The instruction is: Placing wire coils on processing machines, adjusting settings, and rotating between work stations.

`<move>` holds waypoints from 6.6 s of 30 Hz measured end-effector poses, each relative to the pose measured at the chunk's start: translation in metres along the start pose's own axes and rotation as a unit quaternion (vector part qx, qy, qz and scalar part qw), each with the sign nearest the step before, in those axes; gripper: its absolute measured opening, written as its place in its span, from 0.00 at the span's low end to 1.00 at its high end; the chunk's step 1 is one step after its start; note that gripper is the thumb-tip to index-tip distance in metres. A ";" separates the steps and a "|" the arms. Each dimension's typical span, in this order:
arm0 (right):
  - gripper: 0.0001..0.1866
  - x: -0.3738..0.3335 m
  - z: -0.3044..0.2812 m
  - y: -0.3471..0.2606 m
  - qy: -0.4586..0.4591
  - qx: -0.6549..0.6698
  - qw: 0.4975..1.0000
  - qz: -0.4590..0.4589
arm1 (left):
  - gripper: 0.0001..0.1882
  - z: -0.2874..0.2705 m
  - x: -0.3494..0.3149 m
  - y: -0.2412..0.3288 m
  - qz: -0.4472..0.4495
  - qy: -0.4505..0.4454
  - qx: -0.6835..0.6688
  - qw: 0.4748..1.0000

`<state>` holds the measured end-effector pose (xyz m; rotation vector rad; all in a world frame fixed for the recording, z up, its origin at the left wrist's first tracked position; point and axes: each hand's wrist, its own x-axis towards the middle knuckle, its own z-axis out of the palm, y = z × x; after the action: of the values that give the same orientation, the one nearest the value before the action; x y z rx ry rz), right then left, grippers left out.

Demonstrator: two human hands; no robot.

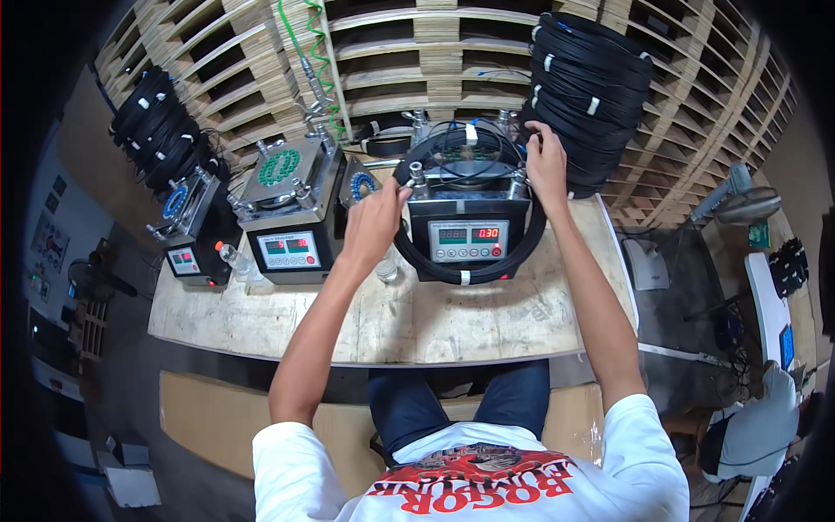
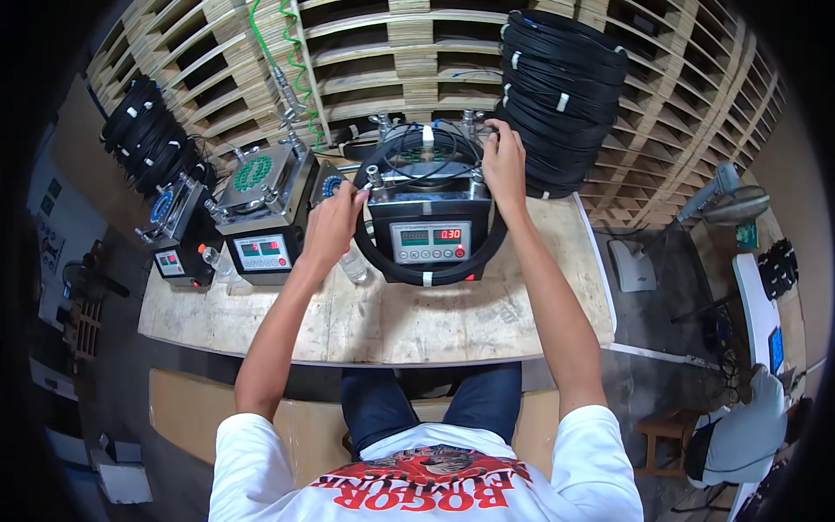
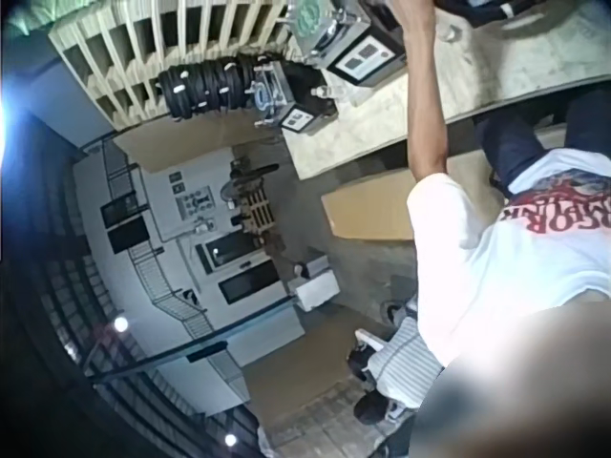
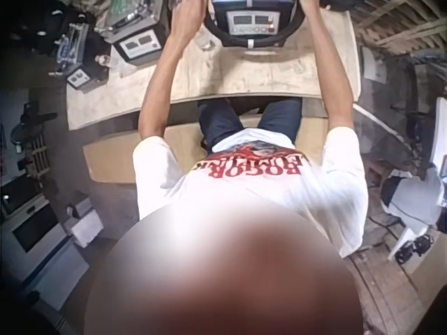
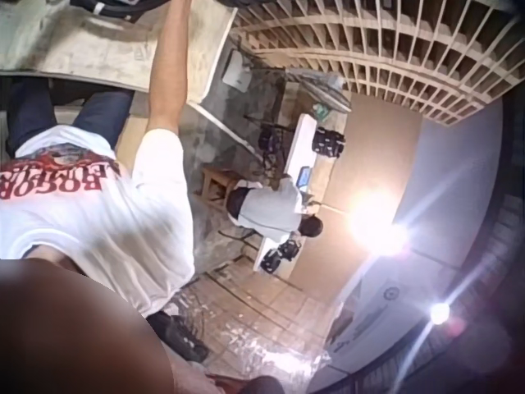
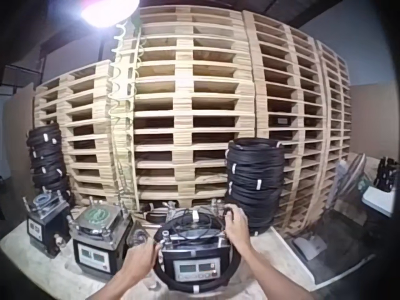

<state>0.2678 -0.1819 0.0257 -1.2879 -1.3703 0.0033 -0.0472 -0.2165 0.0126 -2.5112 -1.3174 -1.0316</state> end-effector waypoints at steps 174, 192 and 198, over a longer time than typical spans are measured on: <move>0.25 0.056 0.059 0.071 -0.093 0.146 0.978 0.112 | 0.32 0.084 0.134 -0.033 -0.342 0.076 -0.335 0.875; 0.22 0.049 0.045 0.035 -0.168 0.078 0.982 0.041 | 0.24 0.093 0.128 -0.056 -0.197 0.033 -0.262 0.944; 0.21 0.050 0.047 0.050 -0.136 0.086 0.984 0.079 | 0.33 0.087 0.129 -0.036 -0.254 0.017 -0.353 0.900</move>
<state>0.2827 -0.0998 0.0133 -1.2793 -1.4583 0.4101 0.0194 -0.0717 0.0193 -2.6064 -1.9237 -1.9611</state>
